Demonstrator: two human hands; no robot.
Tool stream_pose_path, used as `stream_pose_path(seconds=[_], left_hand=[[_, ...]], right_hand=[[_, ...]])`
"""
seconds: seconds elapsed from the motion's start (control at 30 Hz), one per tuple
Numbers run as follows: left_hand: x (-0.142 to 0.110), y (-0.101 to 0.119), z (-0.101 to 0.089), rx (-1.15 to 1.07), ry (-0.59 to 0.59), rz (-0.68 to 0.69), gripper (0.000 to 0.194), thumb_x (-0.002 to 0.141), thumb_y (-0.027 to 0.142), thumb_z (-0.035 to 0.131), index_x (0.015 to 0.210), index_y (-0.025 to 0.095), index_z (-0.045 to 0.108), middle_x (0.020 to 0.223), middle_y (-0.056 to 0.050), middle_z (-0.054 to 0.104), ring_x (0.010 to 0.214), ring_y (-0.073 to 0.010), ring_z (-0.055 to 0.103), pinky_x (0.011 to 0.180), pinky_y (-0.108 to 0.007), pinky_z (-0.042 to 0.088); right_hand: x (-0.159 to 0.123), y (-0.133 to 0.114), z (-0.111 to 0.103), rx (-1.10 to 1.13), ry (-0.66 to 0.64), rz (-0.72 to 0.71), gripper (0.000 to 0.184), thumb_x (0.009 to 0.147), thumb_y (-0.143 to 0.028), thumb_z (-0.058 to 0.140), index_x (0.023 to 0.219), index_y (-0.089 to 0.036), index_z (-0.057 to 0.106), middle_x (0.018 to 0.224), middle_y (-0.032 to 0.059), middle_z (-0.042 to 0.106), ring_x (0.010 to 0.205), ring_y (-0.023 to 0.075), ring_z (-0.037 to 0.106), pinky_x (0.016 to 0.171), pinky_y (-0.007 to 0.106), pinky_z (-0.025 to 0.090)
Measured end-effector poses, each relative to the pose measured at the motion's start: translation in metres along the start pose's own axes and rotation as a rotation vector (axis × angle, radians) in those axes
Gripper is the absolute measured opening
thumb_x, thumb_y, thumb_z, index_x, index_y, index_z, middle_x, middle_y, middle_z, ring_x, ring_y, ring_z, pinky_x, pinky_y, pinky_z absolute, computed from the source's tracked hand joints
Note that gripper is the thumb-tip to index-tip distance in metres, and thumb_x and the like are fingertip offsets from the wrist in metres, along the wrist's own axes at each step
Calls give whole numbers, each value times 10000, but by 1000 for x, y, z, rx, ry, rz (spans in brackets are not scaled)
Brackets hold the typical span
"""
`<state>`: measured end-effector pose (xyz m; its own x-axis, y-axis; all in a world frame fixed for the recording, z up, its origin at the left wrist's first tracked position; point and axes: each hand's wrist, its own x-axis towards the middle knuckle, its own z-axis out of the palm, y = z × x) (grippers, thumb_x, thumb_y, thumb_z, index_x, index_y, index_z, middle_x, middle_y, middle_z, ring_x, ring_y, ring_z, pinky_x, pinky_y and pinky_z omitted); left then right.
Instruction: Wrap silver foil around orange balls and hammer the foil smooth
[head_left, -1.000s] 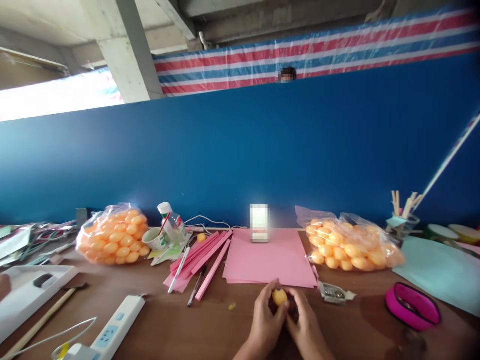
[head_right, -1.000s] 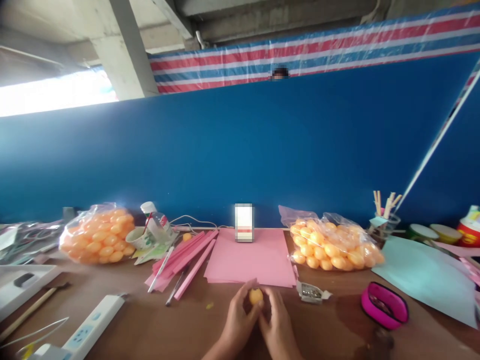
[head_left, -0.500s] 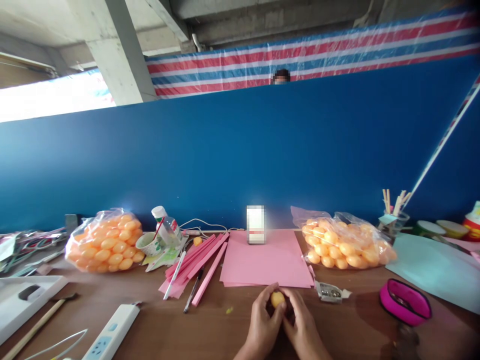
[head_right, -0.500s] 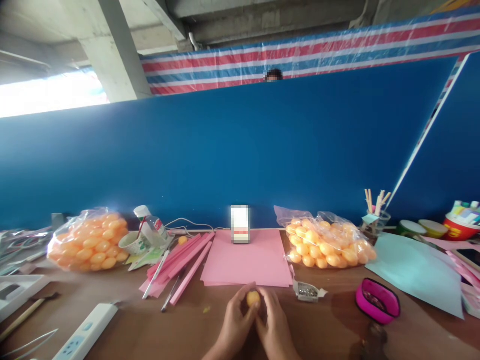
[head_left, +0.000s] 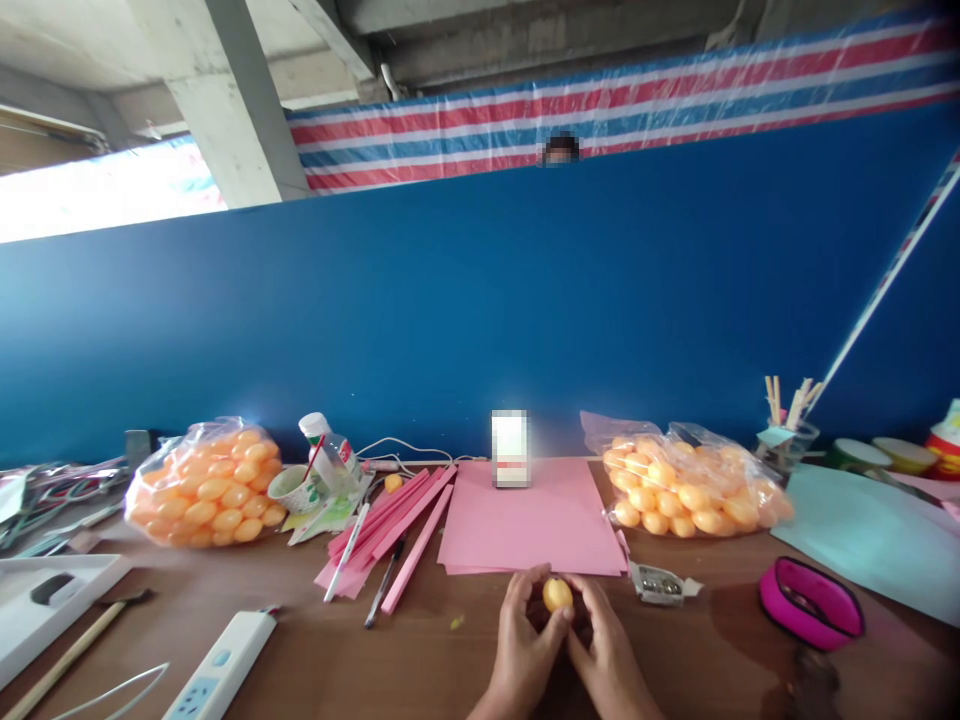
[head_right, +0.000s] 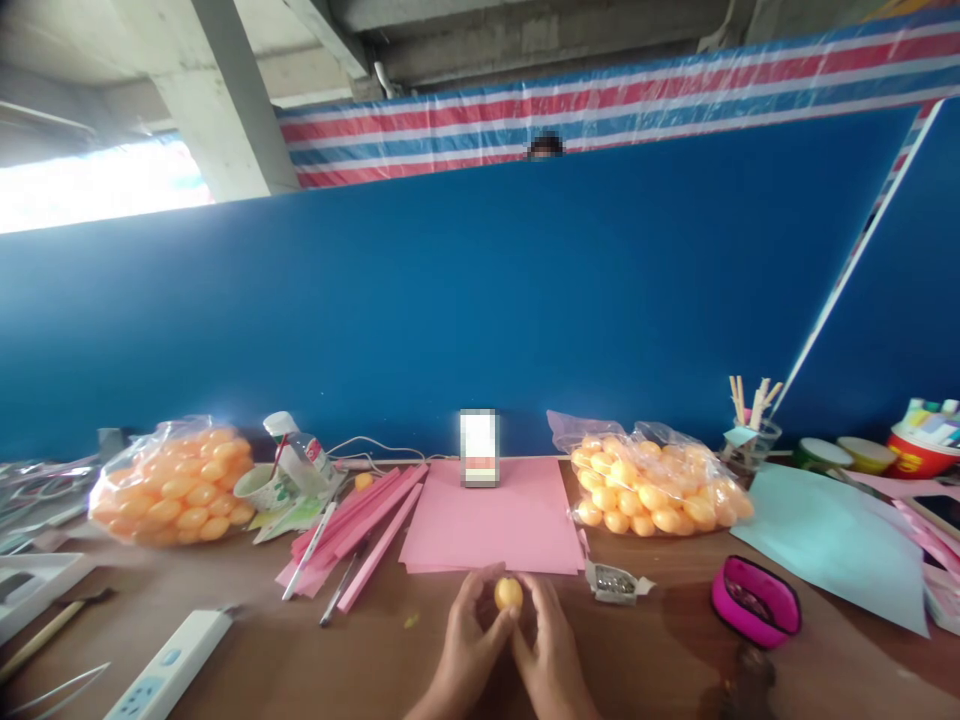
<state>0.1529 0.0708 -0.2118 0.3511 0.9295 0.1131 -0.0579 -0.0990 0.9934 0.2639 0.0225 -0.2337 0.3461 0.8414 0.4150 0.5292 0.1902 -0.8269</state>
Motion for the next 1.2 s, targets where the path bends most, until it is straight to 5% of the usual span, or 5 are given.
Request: stream_pose_path(seconds=[0.7, 1.2], left_hand=[[1, 7, -1, -36, 12, -46, 343, 808, 382, 519, 1063, 165, 596, 1043, -91, 664, 998, -222, 598, 904, -332, 450], [2, 8, 0, -32, -14, -31, 361, 768, 379, 576, 1058, 166, 601, 1005, -86, 681, 944, -224, 625, 852, -319, 486]], right_hand=[[2, -6, -3, 26, -36, 56, 274, 820, -236, 495, 1092, -204, 509, 1053, 90, 625, 927, 207, 620, 808, 289, 522], [1, -4, -2, 7, -9, 23, 295, 796, -210, 493, 1091, -206, 494, 974, 80, 658, 827, 196, 657, 719, 266, 557]])
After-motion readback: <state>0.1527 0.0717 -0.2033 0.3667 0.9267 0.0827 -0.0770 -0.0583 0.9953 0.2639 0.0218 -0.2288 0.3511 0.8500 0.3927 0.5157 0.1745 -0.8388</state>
